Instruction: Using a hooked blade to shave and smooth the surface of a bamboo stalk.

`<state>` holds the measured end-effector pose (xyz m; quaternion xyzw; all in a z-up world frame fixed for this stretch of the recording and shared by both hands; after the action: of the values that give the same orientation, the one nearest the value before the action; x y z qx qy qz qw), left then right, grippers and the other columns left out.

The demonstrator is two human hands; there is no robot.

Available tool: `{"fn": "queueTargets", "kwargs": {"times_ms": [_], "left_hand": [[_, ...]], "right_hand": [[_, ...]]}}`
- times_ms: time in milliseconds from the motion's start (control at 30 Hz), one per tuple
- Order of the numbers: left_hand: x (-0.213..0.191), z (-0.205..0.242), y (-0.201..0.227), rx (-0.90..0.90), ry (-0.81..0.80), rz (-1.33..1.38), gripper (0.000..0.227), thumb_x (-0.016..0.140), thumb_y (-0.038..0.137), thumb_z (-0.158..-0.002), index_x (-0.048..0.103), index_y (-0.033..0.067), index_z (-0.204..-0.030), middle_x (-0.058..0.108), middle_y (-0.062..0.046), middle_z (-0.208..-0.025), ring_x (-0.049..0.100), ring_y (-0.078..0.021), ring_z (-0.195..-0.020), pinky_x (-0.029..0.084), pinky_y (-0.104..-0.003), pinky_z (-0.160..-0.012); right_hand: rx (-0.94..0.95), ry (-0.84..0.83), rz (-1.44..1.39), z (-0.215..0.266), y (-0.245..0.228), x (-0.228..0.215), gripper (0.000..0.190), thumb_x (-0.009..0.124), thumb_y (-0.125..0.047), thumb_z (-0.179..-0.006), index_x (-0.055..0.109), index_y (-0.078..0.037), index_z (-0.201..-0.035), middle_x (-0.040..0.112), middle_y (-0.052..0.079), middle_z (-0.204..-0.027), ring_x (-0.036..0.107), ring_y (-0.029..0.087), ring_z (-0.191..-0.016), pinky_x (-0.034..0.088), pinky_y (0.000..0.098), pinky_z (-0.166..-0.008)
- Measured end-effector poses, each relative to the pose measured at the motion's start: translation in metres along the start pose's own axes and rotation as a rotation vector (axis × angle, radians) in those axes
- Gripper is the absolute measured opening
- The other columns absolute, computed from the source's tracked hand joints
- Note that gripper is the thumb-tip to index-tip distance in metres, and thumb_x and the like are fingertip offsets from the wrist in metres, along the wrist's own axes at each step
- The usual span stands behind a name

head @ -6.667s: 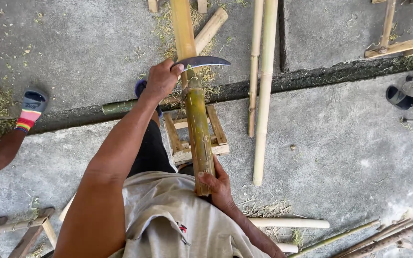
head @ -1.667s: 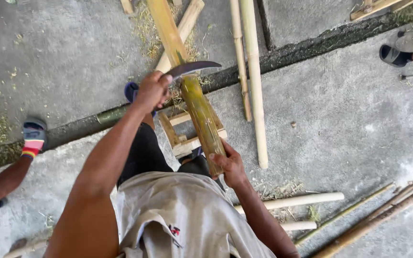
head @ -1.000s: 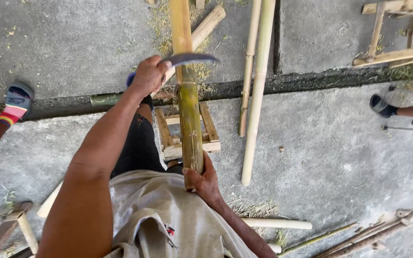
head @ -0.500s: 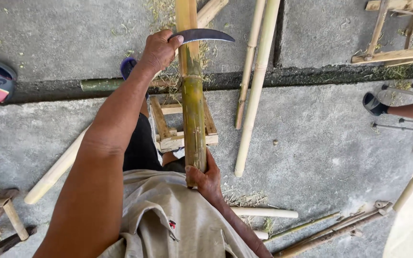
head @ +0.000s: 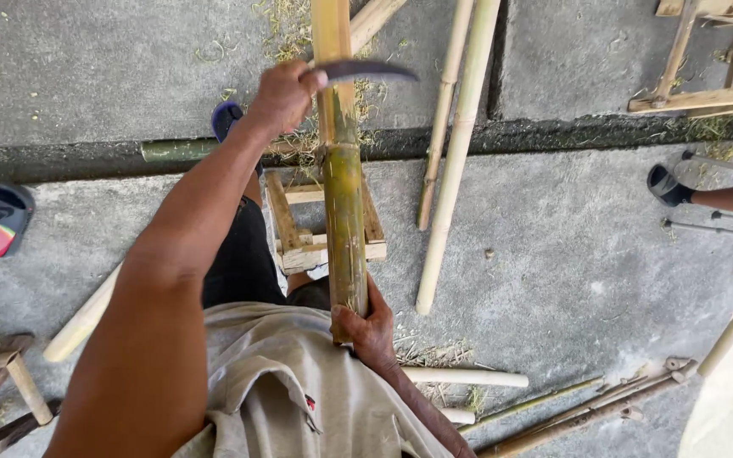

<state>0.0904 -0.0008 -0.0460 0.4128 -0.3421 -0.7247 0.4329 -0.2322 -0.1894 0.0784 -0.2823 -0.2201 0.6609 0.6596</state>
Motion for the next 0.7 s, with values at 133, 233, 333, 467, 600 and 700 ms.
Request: {"fn": "queueTargets", "kwargs": {"times_ms": [133, 233, 333, 467, 600, 700], "left_hand": [[0.004, 0.017, -0.004, -0.033, -0.166, 0.064, 0.025, 0.055, 0.031, -0.104, 0.063, 0.0153, -0.121, 0.055, -0.001, -0.061, 0.045, -0.0069, -0.039, 0.046, -0.025, -0.036], [-0.001, 0.0, -0.018, 0.084, 0.028, -0.133, 0.032, 0.057, 0.033, -0.112, 0.065, 0.0027, -0.103, 0.056, -0.007, -0.062, 0.052, -0.0105, -0.043, 0.046, -0.03, -0.042], [0.009, 0.016, -0.026, 0.111, -0.112, -0.096, 0.024, 0.055, 0.031, -0.11, 0.066, 0.0102, -0.107, 0.059, -0.002, -0.068, 0.052, -0.0101, -0.046, 0.05, -0.033, -0.04], [-0.001, 0.004, -0.027, 0.136, -0.029, -0.19, 0.032, 0.059, 0.034, -0.11, 0.066, 0.0054, -0.097, 0.06, -0.005, -0.066, 0.056, -0.0099, -0.048, 0.048, -0.033, -0.046], [0.001, 0.042, -0.014, 0.011, -0.213, -0.182, 0.039, 0.054, 0.037, -0.111, 0.063, 0.0022, -0.097, 0.055, -0.005, -0.065, 0.052, -0.0101, -0.044, 0.051, -0.03, -0.042], [-0.007, 0.032, -0.012, 0.049, -0.133, -0.178, 0.032, 0.054, 0.035, -0.108, 0.063, 0.0044, -0.101, 0.058, -0.004, -0.062, 0.053, -0.0114, -0.041, 0.048, -0.032, -0.04]], "right_hand": [[-0.019, -0.007, -0.057, 0.009, 0.007, 0.001, 0.083, 0.071, -0.016, -0.077, 0.042, -0.002, -0.154, 0.07, 0.014, -0.101, 0.067, 0.017, -0.077, 0.061, 0.0323, -0.067], [-0.032, -0.022, -0.079, 0.0, 0.004, 0.002, 0.082, 0.07, -0.014, -0.078, 0.041, -0.002, -0.154, 0.07, 0.013, -0.103, 0.067, 0.016, -0.076, 0.06, 0.0324, -0.066], [0.027, 0.0, -0.092, 0.008, 0.008, 0.001, 0.08, 0.07, -0.012, -0.078, 0.043, -0.001, -0.153, 0.069, 0.015, -0.099, 0.066, 0.017, -0.072, 0.059, 0.0333, -0.063], [-0.038, -0.012, -0.056, -0.002, 0.005, 0.006, 0.082, 0.071, -0.012, -0.08, 0.039, -0.001, -0.155, 0.068, 0.016, -0.109, 0.067, 0.017, -0.088, 0.059, 0.033, -0.075], [0.025, 0.023, -0.005, 0.002, -0.006, 0.009, 0.083, 0.071, -0.014, -0.077, 0.042, -0.002, -0.154, 0.068, 0.016, -0.105, 0.067, 0.02, -0.084, 0.059, 0.0352, -0.074], [-0.054, 0.026, 0.049, 0.003, 0.007, 0.008, 0.083, 0.072, -0.016, -0.077, 0.041, -0.001, -0.153, 0.071, 0.014, -0.111, 0.07, 0.018, -0.091, 0.061, 0.033, -0.08]]}}
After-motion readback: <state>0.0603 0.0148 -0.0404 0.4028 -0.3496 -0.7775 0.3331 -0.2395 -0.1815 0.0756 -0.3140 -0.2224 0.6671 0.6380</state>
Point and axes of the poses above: each hand's wrist, its own z-axis away from the middle knuckle, its own x-axis out of the palm, y = z × x, the point moved 1 cm from there along -z, towards the middle knuckle
